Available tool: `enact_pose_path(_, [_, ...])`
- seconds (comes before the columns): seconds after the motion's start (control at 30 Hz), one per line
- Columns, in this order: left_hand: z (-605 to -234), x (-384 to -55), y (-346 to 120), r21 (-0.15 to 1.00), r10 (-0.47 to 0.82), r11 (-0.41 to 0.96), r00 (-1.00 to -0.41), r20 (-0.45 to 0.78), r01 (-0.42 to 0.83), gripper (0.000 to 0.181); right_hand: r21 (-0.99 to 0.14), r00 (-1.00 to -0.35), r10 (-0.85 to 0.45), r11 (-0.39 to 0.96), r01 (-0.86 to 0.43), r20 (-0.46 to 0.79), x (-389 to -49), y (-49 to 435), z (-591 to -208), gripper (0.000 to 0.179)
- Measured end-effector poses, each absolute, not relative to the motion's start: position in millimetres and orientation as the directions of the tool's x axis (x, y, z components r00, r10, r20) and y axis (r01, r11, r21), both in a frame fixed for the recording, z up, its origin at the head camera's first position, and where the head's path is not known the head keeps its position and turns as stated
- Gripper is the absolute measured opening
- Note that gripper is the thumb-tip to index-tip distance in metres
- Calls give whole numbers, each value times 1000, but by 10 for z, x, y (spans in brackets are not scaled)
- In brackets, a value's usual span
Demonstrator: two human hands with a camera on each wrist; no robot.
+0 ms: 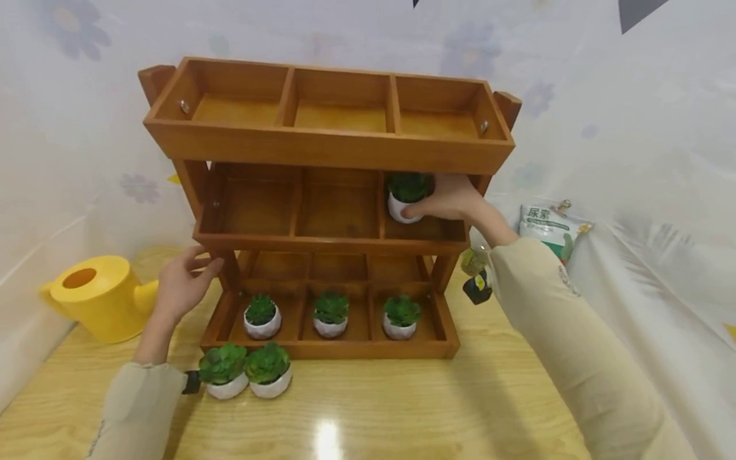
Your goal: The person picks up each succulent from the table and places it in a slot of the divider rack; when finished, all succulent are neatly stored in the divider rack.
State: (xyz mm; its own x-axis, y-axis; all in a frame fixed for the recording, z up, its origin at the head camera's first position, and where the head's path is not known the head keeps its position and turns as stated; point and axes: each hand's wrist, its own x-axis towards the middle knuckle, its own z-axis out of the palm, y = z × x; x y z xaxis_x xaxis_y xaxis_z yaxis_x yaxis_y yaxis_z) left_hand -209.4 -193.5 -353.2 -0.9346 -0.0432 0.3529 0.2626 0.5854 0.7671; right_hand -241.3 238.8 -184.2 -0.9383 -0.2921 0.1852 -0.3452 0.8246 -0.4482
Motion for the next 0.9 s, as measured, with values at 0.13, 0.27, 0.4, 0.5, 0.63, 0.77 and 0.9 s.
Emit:
enact_pose_path(0.13, [-3539, -2095, -1937, 768, -41, 586, -937, 346, 258, 47, -392, -939, -308, 854, -343, 153, -2402, 2371, -1825, 99])
enact_pose_path(0.27, [-3544, -2101, -1941, 766, -45, 588, -935, 352, 260, 47, -341, -939, -320, 875, -343, 124, -2393, 2378, -1828, 93])
enact_pose_path(0.4, [-3557, -2107, -1947, 762, -42, 590, -932, 361, 268, 46, -310, -938, -331, 885, -347, 104, -2383, 2387, -1838, 81])
enact_pose_path(0.5, [-3561, -2108, -1944, 762, -39, 588, -932, 361, 271, 47, -289, -934, -341, 888, -356, 105, -2369, 2389, -1825, 77])
enact_pose_path(0.63, [-3560, -2109, -1940, 762, -42, 587, -929, 367, 275, 46, -284, -932, -350, 888, -363, 96, -2324, 2384, -1807, 76])
enact_pose_path(0.77, [-3561, -2105, -1941, 759, -37, 589, -929, 369, 278, 45, -319, -930, -359, 875, -365, 79, -2265, 2378, -1805, 77])
enact_pose_path(0.9, [-3558, -2118, -1937, 760, -37, 588, -929, 368, 277, 46, -354, -929, -362, 861, -365, 76, -2235, 2379, -1785, 71])
